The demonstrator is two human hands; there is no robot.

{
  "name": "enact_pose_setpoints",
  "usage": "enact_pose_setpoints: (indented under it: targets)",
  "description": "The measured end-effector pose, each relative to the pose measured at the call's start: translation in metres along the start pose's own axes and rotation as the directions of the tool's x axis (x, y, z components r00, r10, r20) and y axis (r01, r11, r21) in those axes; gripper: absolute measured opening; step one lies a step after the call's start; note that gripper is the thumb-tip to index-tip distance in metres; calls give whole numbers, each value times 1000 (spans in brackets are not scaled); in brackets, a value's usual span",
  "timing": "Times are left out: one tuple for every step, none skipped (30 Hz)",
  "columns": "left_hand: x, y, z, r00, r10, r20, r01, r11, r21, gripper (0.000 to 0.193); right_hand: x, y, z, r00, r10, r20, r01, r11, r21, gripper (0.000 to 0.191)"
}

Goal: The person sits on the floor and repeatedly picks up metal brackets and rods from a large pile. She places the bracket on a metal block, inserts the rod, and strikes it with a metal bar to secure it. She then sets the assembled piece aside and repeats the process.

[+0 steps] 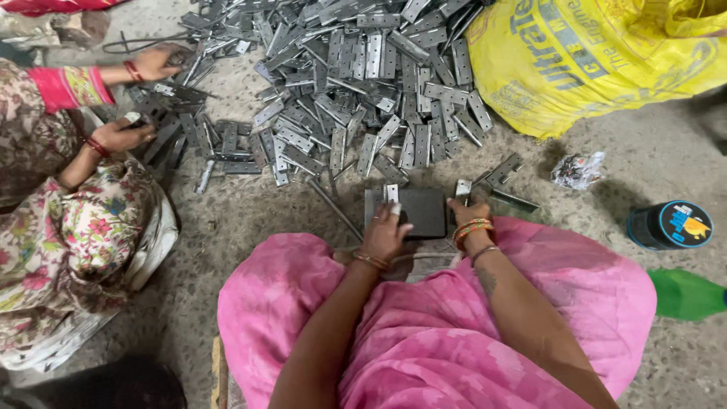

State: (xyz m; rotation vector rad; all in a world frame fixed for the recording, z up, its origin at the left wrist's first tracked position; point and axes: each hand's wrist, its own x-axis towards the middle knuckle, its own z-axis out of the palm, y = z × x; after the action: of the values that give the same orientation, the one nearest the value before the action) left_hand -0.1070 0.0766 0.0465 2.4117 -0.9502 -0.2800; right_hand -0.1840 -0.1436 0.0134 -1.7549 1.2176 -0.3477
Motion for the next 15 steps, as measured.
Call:
enact_pose_setpoints:
  targets:
    - [3,-13,-2,988,-154,15,155,978,-142,63,-3,-3,3,999,42,-20,-44,993,-108,52]
    - [3,-27,-5,952,-238,-191,216,968,-127,50,-6,-6,5,995,87,-48,-95,972,-214,57]
    - [7,-42,-9,871,-304,-386,275,953,-128,37,-9,-9,6,988,132,-84,-152,937,-315,61]
    - [11,-57,-14,779,-391,-490,326,920,-216,28,-12,-11,5,991,88,-101,-113,951,-289,60]
    - [17,-71,-20,669,-475,-571,360,880,-310,24,-13,-13,4,991,44,-124,-75,962,-263,60]
    - [22,-83,-29,624,-690,-366,498,713,-494,32,-14,-14,3,988,1,-157,-38,971,-237,59]
    - [24,-91,-31,631,-700,-336,518,702,-489,39,-14,-14,3,990,39,-138,-72,968,-240,58]
    - [27,-95,-32,634,-708,-310,538,692,-481,47,-14,-13,2,990,77,-116,-103,966,-238,57]
    - [29,-96,-32,636,-695,-336,588,718,-373,53,-13,-12,2,992,93,-83,-111,960,-255,55]
    - [30,-97,-33,638,-678,-365,629,732,-261,59,-11,-11,3,993,108,-48,-117,955,-272,52]
    - [32,-95,-32,651,-665,-366,630,742,-230,57,-11,-9,4,993,121,-7,-118,950,-290,50]
    - [32,-95,-30,657,-656,-371,634,748,-199,55,-10,-8,6,995,101,-4,-98,950,-296,51]
    - [33,-95,-29,661,-648,-380,639,751,-170,53,-10,-6,8,997,77,3,-73,951,-301,51]
    - [33,-97,-27,620,-707,-340,677,701,-224,51,-10,-5,10,999,51,14,-44,951,-306,52]
    - [32,-100,-25,574,-763,-298,714,644,-275,49,-10,-4,11,999,43,14,-36,946,-322,54]
